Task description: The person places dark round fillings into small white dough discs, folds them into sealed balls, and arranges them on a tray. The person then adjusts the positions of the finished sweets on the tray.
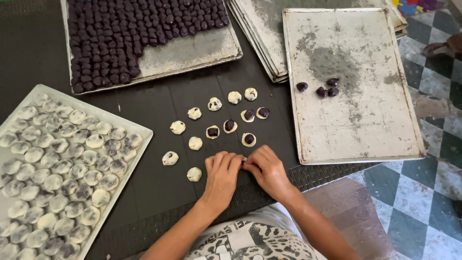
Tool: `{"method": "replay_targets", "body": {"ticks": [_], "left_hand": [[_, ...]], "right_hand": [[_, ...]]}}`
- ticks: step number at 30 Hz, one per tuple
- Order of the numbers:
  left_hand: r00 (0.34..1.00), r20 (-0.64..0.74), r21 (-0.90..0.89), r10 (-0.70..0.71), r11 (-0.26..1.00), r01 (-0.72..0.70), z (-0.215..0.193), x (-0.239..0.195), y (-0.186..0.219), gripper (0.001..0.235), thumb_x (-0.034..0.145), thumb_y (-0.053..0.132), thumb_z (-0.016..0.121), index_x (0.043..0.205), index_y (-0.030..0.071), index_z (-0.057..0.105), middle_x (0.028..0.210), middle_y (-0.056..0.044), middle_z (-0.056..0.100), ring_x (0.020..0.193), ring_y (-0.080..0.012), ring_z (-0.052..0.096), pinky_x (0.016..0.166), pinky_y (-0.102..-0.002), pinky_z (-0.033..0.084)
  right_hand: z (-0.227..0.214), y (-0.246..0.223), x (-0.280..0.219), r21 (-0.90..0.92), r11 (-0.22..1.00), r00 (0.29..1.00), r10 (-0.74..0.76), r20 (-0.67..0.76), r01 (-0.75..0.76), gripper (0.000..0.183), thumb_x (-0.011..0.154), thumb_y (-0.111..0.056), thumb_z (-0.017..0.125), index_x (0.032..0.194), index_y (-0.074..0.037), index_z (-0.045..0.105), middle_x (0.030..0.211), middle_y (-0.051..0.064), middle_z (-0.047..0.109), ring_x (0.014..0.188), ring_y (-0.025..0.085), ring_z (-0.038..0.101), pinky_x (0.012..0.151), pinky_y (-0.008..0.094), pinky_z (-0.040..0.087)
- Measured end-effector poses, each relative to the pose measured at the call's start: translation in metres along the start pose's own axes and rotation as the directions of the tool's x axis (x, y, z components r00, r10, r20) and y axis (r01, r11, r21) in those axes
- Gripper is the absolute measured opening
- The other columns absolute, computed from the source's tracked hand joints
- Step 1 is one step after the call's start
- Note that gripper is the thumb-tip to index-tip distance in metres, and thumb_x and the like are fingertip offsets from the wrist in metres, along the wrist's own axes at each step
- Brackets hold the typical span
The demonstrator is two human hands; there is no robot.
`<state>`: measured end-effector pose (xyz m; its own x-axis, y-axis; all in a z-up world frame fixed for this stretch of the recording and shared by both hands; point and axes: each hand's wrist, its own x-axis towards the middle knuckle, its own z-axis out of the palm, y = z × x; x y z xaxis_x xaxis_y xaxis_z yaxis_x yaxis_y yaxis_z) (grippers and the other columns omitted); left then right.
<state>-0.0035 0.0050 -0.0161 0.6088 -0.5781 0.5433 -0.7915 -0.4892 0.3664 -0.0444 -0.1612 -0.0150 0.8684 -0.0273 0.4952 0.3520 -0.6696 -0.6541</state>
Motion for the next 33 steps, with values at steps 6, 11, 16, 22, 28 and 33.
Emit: {"method": "replay_targets", "body": {"ticks": [6, 11, 16, 22, 28, 33], "left_hand": [[0.999, 0.012, -0.016, -0.035, 0.999, 0.035, -0.006, -0.009, 0.006, 0.023, 0.097, 0.007, 0.057, 0.119, 0.004, 0.063, 0.126, -0.007, 0.061, 0.113, -0.0235, 0.053, 0.084, -0.041, 0.03], [0.989, 0.009, 0.092, -0.146, 0.985, 0.144, -0.021, 0.013, -0.016, 0.039, 0.096, 0.013, 0.043, 0.134, 0.009, 0.052, 0.146, -0.01, 0.045, 0.127, -0.0268, 0.043, 0.094, -0.047, 0.024], [0.968, -0.099, 0.041, -0.232, 0.971, 0.237, -0.025, 0.032, -0.031, 0.049, 0.096, 0.007, 0.044, 0.145, 0.012, 0.042, 0.154, -0.008, 0.035, 0.13, -0.0252, 0.04, 0.097, -0.042, 0.022], [0.984, -0.027, -0.038, -0.177, 0.984, 0.176, 0.04, 0.041, -0.04, 0.032, 0.091, 0.013, 0.055, 0.123, 0.017, 0.055, 0.109, -0.003, 0.058, 0.097, -0.0266, 0.057, 0.07, -0.041, 0.041], [0.999, 0.034, -0.082, -0.033, 0.996, 0.035, 0.053, 0.042, -0.034, 0.012, 0.095, 0.028, 0.058, 0.104, 0.019, 0.059, 0.087, 0.007, 0.052, 0.085, -0.0164, 0.054, 0.071, -0.031, 0.036], [0.974, 0.176, -0.124, -0.142, 0.979, 0.165, 0.031, 0.053, -0.031, 0.032, 0.085, 0.033, 0.069, 0.11, 0.021, 0.053, 0.083, 0.007, 0.056, 0.087, -0.016, 0.052, 0.075, -0.034, 0.033]], "right_hand": [[-0.009, -0.012, 0.017, 0.003, 0.995, 0.991, -0.103, 0.09, 0.103, 0.011, 0.088, -0.007, 0.068, 0.082, 0.001, 0.064, 0.084, 0.008, 0.061, 0.08, 0.023, 0.049, 0.074, 0.034, 0.044], [0.006, -0.019, 0.059, -0.394, 0.912, 0.981, -0.042, 0.188, 0.114, 0.039, 0.093, -0.04, 0.053, 0.122, -0.014, 0.052, 0.12, 0.007, 0.05, 0.108, 0.03, 0.045, 0.088, 0.044, 0.033], [0.031, -0.003, 0.065, -0.627, 0.753, 0.933, 0.05, 0.357, 0.199, 0.068, 0.095, -0.06, 0.022, 0.154, -0.027, 0.028, 0.163, 0.009, 0.018, 0.141, 0.04, 0.021, 0.107, 0.065, 0.01], [-0.005, 0.06, 0.056, -0.343, 0.935, 0.995, 0.078, -0.057, -0.092, 0.032, 0.096, -0.021, 0.06, 0.128, -0.02, 0.059, 0.117, -0.003, 0.063, 0.107, 0.024, 0.055, 0.081, 0.039, 0.043], [0.001, 0.092, 0.029, -0.166, 0.985, 0.996, 0.066, 0.061, -0.055, 0.019, 0.084, -0.02, 0.073, 0.102, -0.023, 0.076, 0.097, -0.005, 0.065, 0.094, 0.018, 0.057, 0.08, 0.03, 0.044], [-0.001, 0.082, 0.036, -0.117, 0.977, 0.967, 0.196, 0.161, -0.178, 0.007, 0.09, -0.026, 0.066, 0.083, -0.026, 0.066, 0.088, -0.012, 0.062, 0.092, 0.012, 0.056, 0.073, 0.031, 0.036]]}}
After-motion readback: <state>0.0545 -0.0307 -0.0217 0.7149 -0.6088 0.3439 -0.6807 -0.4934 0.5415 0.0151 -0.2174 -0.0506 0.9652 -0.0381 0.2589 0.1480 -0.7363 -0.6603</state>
